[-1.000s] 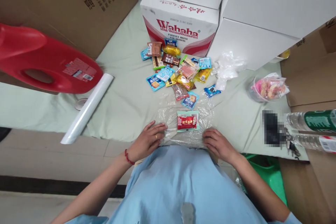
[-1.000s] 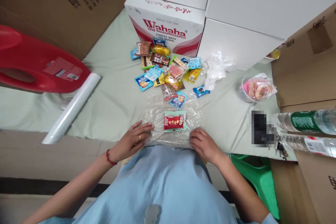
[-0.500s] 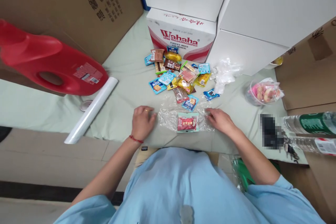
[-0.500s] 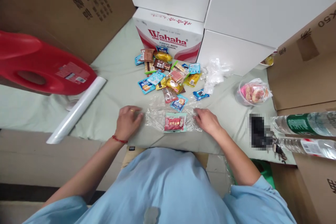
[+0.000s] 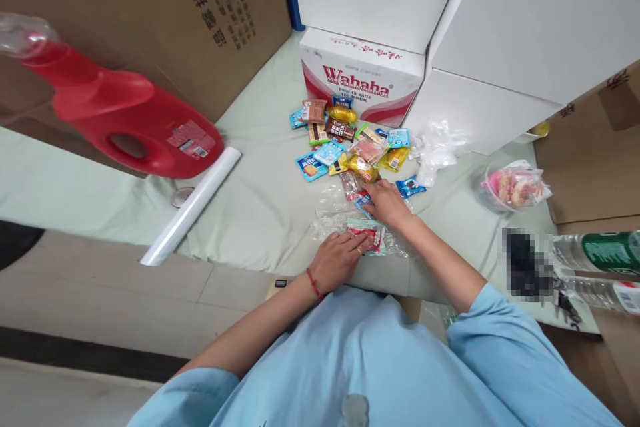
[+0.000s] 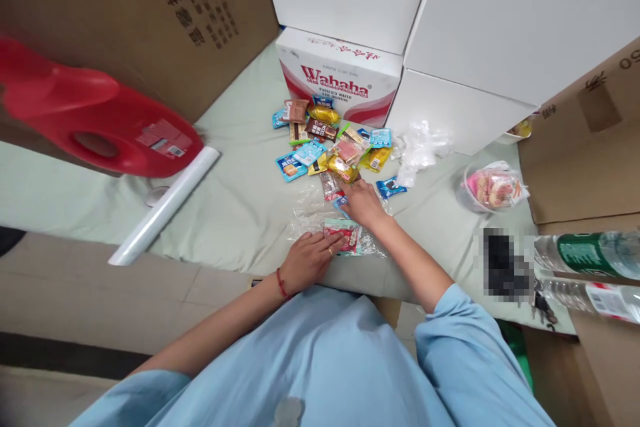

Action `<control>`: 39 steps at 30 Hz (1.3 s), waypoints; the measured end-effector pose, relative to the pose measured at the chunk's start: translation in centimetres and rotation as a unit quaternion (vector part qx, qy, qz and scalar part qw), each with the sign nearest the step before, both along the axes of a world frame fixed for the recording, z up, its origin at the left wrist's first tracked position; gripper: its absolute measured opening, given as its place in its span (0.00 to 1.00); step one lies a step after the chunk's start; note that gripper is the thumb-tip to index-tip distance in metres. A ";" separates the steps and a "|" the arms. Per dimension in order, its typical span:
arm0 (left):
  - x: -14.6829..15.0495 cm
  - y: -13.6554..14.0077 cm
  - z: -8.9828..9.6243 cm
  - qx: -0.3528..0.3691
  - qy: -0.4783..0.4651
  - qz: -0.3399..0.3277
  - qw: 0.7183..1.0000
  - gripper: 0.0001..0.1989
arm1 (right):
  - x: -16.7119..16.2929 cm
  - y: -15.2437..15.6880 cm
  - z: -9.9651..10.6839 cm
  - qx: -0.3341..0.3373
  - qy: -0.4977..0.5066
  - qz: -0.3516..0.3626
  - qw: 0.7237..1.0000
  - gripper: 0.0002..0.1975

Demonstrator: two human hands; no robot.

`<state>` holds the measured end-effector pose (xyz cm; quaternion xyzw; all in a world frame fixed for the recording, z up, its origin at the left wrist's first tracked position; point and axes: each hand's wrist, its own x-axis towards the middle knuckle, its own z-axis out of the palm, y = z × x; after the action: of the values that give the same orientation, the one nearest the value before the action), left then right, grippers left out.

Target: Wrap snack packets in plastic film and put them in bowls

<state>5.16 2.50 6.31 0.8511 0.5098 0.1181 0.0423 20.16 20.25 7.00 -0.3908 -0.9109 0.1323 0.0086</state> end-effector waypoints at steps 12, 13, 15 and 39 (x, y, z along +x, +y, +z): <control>0.6 -0.1 -2.7 -0.060 -0.071 0.052 0.994 0.21 | 4.4 -6.5 1.5 -0.109 0.138 0.114 0.978 0.13; 0.6 -0.1 -2.9 -0.063 -0.082 0.052 0.993 0.20 | 4.6 -7.7 1.2 -0.097 0.129 0.119 0.980 0.14; 0.2 -0.1 -3.2 -0.068 -0.118 0.046 0.990 0.20 | 5.0 -9.6 0.3 -0.073 0.130 0.111 0.983 0.16; -5.8 -1.1 -3.8 0.051 -0.446 0.312 0.837 0.11 | 4.2 -13.3 -3.6 -0.072 0.140 0.045 0.987 0.21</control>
<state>-0.60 1.37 2.48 0.5026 0.6678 0.5180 0.1823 24.35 6.91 3.35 -0.3264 -0.9056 0.2511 0.1019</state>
